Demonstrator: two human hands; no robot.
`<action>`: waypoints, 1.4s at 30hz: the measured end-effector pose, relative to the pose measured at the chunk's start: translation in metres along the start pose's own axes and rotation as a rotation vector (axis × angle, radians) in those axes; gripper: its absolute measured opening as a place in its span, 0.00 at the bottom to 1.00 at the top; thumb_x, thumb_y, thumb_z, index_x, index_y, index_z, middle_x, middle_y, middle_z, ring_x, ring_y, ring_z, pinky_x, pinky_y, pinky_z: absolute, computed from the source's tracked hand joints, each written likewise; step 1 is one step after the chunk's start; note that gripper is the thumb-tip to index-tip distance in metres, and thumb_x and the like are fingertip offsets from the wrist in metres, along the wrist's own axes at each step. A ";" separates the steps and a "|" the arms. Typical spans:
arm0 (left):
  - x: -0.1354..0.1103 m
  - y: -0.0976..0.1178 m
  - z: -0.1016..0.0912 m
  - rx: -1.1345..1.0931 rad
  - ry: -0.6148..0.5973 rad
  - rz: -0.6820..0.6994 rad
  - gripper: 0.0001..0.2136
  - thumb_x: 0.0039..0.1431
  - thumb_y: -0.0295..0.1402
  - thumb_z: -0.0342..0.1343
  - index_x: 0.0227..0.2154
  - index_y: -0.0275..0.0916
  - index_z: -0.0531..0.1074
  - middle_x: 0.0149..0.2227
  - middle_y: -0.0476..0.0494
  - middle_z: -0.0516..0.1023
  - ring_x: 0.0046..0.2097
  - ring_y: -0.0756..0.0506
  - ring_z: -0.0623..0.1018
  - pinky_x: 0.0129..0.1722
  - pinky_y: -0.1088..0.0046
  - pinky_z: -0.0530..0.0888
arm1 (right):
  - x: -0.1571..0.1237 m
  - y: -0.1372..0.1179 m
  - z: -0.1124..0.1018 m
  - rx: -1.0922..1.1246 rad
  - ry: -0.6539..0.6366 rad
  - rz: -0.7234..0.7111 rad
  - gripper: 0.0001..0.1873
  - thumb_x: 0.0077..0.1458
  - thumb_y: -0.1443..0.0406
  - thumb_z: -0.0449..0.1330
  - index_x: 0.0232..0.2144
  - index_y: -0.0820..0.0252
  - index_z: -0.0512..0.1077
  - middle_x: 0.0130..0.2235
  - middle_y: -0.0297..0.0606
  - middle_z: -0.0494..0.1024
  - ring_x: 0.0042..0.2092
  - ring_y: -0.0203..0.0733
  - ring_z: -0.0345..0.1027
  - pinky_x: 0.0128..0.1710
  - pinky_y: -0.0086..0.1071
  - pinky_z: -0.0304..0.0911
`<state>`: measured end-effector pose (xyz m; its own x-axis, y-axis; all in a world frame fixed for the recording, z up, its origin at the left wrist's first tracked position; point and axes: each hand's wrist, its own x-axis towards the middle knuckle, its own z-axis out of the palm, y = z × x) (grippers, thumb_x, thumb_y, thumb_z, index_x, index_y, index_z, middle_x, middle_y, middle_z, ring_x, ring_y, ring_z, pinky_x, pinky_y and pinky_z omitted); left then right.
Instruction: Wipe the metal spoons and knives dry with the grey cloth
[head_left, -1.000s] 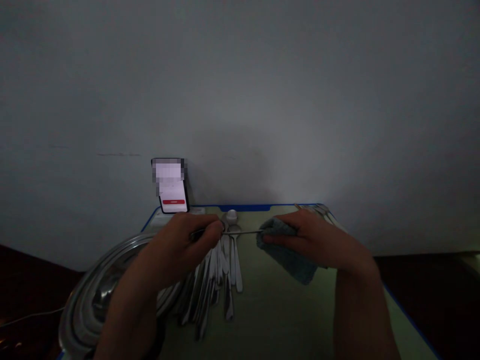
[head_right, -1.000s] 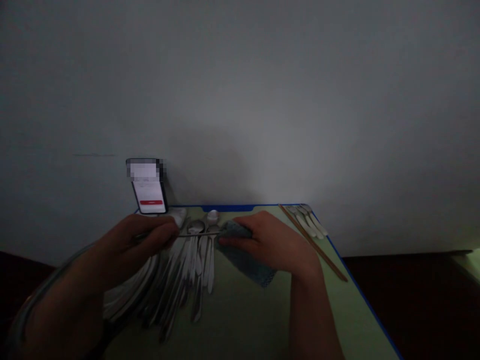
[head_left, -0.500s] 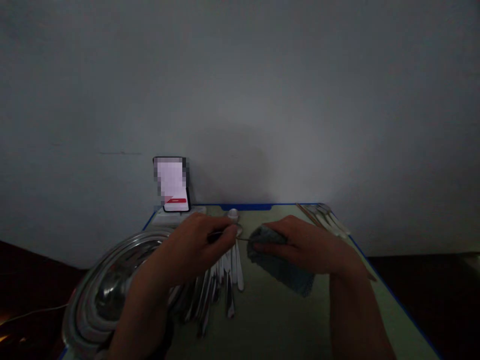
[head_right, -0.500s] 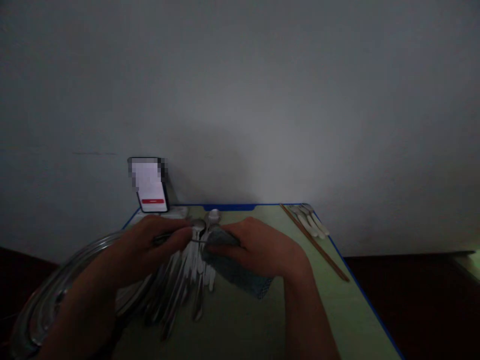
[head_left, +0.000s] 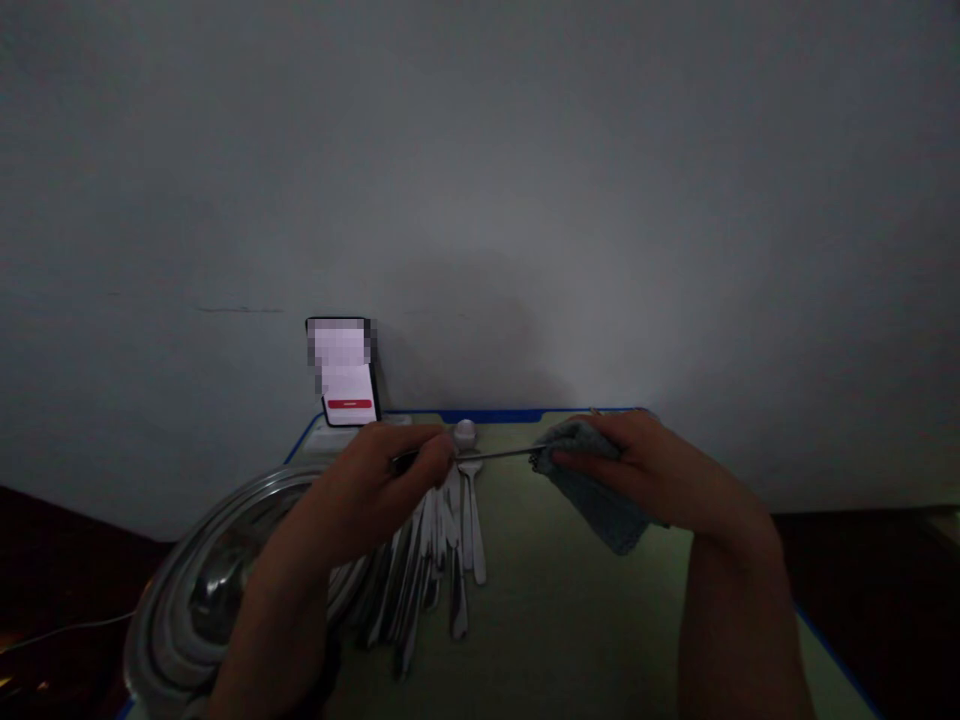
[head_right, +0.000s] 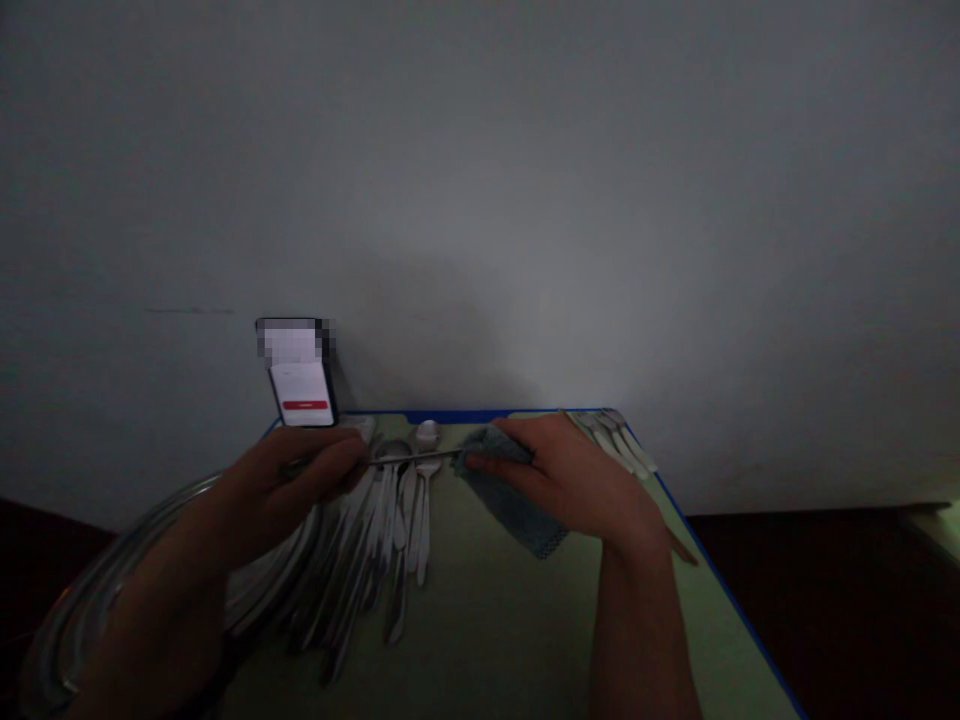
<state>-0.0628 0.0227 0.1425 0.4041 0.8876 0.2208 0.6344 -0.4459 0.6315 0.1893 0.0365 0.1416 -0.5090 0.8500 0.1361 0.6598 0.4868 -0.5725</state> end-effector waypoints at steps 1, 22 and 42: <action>0.000 0.001 0.001 0.004 0.000 0.000 0.16 0.60 0.35 0.41 0.17 0.39 0.58 0.17 0.56 0.58 0.20 0.54 0.60 0.20 0.77 0.57 | 0.000 0.000 -0.001 -0.010 0.012 0.004 0.17 0.55 0.53 0.52 0.26 0.58 0.70 0.25 0.31 0.72 0.26 0.34 0.64 0.27 0.28 0.55; 0.004 -0.001 -0.005 0.060 -0.018 -0.060 0.17 0.58 0.38 0.42 0.16 0.38 0.62 0.16 0.55 0.60 0.19 0.54 0.61 0.18 0.79 0.57 | 0.012 -0.016 0.011 0.041 -0.093 -0.112 0.13 0.56 0.57 0.52 0.29 0.59 0.71 0.24 0.30 0.71 0.26 0.31 0.61 0.26 0.26 0.52; 0.005 -0.003 0.004 -0.644 0.263 -0.006 0.09 0.48 0.27 0.60 0.34 0.44 0.78 0.28 0.49 0.80 0.32 0.47 0.79 0.35 0.71 0.76 | 0.008 -0.004 0.002 0.208 -0.015 -0.032 0.17 0.57 0.54 0.49 0.28 0.59 0.68 0.26 0.30 0.71 0.27 0.32 0.63 0.26 0.25 0.57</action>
<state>-0.0597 0.0274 0.1386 0.1768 0.9247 0.3371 0.0863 -0.3558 0.9306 0.1810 0.0407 0.1432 -0.5372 0.8308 0.1453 0.5158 0.4600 -0.7228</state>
